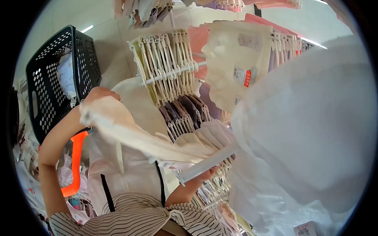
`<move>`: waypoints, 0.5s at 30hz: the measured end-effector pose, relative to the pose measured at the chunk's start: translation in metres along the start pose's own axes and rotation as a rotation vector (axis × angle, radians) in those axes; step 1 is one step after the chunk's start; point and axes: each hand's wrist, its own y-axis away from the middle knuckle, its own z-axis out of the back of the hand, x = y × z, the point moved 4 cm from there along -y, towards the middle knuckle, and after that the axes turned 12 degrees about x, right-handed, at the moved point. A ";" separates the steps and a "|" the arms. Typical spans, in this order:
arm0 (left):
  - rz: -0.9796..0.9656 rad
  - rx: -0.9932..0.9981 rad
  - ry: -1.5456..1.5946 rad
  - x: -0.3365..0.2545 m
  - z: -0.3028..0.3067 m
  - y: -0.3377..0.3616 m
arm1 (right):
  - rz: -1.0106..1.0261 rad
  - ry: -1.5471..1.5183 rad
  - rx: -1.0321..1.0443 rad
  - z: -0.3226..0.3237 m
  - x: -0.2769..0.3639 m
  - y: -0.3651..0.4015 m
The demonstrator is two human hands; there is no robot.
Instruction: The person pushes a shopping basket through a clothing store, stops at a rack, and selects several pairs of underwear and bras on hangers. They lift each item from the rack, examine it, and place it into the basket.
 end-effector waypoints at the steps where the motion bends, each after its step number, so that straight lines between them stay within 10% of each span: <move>1: -0.017 0.108 -0.117 -0.001 -0.001 -0.002 | 0.000 0.019 -0.008 0.001 0.000 0.005; 5: 0.042 0.220 -0.331 -0.019 0.009 -0.003 | -0.024 0.059 0.080 0.018 -0.001 0.031; 12: 0.792 -0.046 0.206 -0.039 0.064 0.036 | 0.125 -0.103 -0.123 0.011 0.008 0.022; 15: 0.640 -0.181 0.093 -0.059 0.067 0.041 | 0.201 -0.436 -0.353 0.006 0.009 0.014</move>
